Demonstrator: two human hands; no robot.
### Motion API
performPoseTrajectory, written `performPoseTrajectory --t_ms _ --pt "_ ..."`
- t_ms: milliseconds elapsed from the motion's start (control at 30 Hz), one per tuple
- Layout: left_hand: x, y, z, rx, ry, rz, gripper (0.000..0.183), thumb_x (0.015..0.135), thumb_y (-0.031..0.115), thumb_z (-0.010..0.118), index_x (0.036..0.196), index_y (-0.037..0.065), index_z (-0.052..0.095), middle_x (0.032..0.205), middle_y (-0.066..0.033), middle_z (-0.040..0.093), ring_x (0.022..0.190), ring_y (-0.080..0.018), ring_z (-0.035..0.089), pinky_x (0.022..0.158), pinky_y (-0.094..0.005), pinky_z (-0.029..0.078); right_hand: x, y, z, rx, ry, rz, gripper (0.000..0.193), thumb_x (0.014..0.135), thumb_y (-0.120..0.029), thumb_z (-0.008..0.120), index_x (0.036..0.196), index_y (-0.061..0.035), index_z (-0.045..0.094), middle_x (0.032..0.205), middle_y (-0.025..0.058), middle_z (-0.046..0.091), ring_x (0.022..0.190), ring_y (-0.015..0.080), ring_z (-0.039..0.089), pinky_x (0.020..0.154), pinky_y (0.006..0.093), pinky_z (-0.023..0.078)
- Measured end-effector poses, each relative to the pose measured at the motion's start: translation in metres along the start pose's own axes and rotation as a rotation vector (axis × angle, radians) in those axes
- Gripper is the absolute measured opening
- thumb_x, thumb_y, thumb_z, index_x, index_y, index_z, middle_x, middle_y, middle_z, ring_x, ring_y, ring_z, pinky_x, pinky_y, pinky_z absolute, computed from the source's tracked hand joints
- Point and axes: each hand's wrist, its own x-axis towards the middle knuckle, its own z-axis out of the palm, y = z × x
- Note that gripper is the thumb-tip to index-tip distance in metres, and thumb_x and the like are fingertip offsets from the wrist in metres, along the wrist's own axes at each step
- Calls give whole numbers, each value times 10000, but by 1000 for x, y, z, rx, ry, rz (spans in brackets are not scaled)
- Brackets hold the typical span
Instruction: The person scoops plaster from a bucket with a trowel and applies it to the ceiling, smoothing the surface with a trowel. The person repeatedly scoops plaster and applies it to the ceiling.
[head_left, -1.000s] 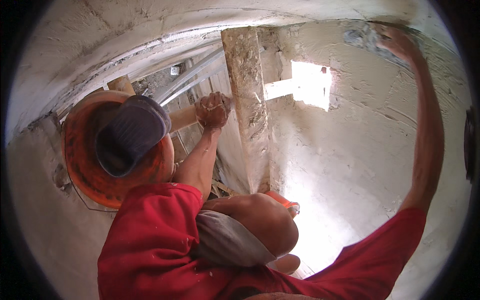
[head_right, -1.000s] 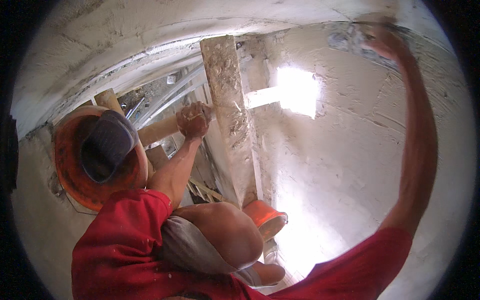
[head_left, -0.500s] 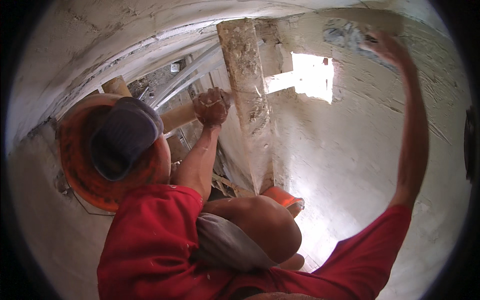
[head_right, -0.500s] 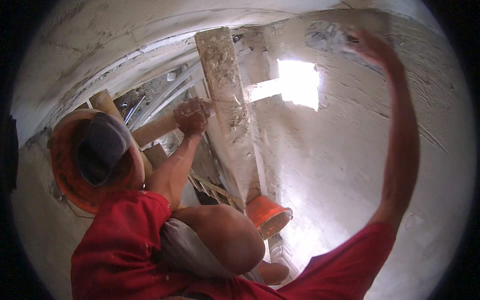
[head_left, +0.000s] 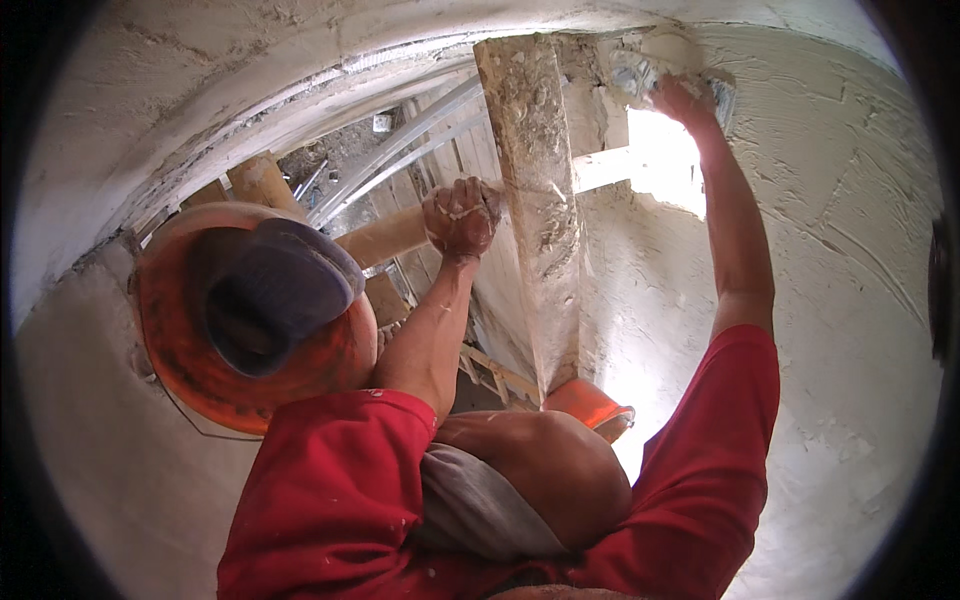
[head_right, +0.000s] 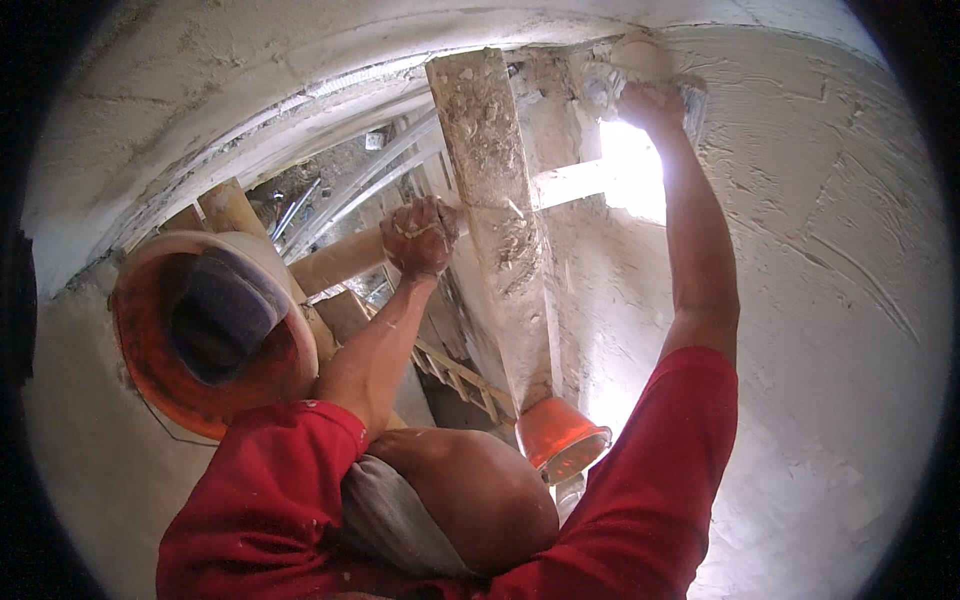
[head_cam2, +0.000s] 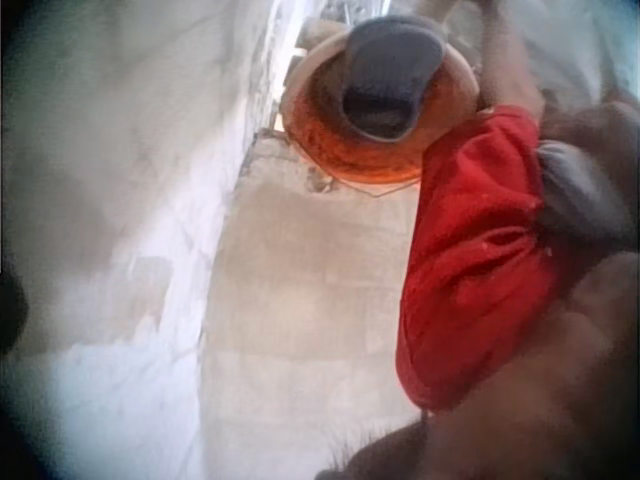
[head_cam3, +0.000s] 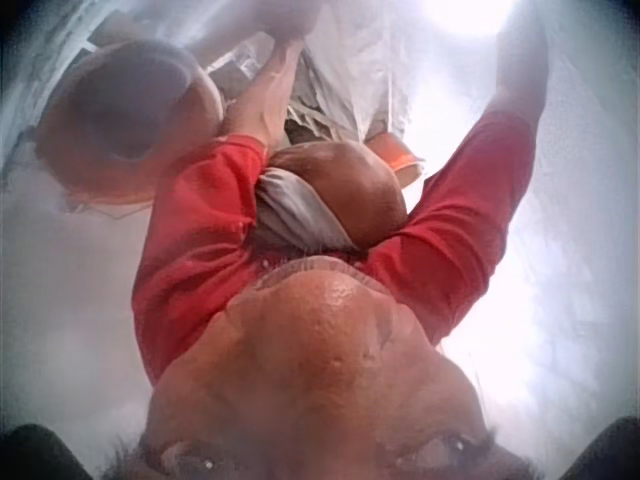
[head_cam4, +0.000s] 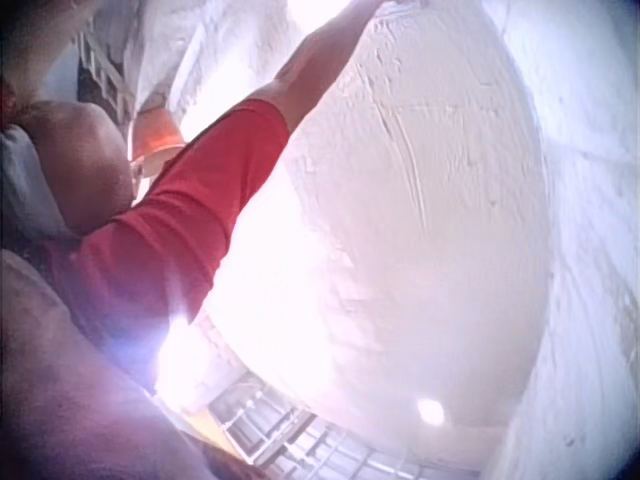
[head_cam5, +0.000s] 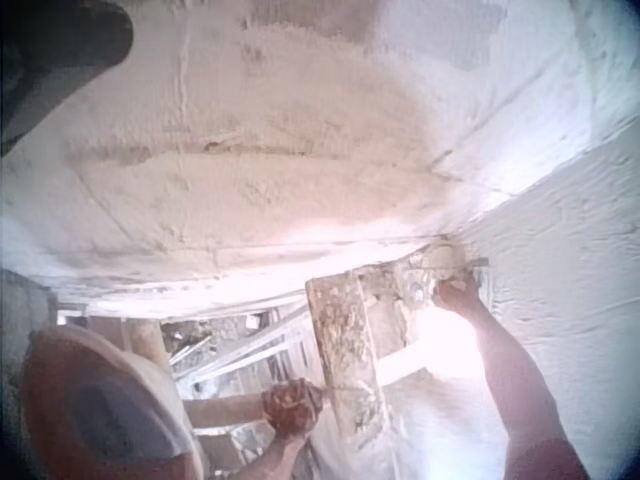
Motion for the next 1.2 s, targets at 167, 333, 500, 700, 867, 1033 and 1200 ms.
performPoseTrajectory --t_ms 167,333,500,700,867,1033,1200 --pt "-8 0 18 1582 242 345 173 852 294 466 892 138 530 899 -5 515 938 -166 511 839 -369 414 0 38 64 -1835 287 -424 582 875 -457 502 1350 -166 330 1322 64 460 1198 204 463 1025 417 382" --pt "-21 14 71 2073 374 616 248 808 323 528 947 123 574 948 -29 564 928 -194 533 830 -405 412 -14 114 69 -2036 287 -329 624 874 -431 510 1405 -192 283 1351 42 431 1197 197 456 1030 379 396" --pt "-37 35 82 2264 541 745 342 764 352 589 1001 107 618 998 -53 613 917 -223 556 821 -441 409 -13 88 -69 -772 140 -45 580 891 -501 475 1359 -173 381 1330 58 471 1243 187 430 1052 398 357" --pt "-32 33 126 2276 529 646 431 733 381 626 1059 99 641 1045 -66 641 915 -250 568 808 -457 410 -159 137 -184 -109 325 122 658 880 -554 512 1366 -126 394 1105 148 602 1000 222 596 882 425 489" --pt "-27 32 100 2310 485 805 437 718 379 623 1051 97 607 987 -53 607 884 -245 564 774 -434 412 -249 170 -244 32 361 252 624 891 -542 508 1343 -121 417 1008 114 591 885 179 570 771 367 473" --pt "-17 28 60 2316 472 994 404 683 379 636 980 111 579 894 -42 574 834 -229 562 771 -414 418 -360 206 -288 190 392 406 592 902 -530 504 1320 -117 441 912 80 580 769 135 543 660 309 456" --pt "-20 14 84 2224 477 978 288 780 295 570 978 85 575 938 -76 581 907 -224 561 834 -407 424 -466 185 -311 409 408 614 560 912 -518 500 1297 -113 464 815 46 570 654 92 517 550 251 440"
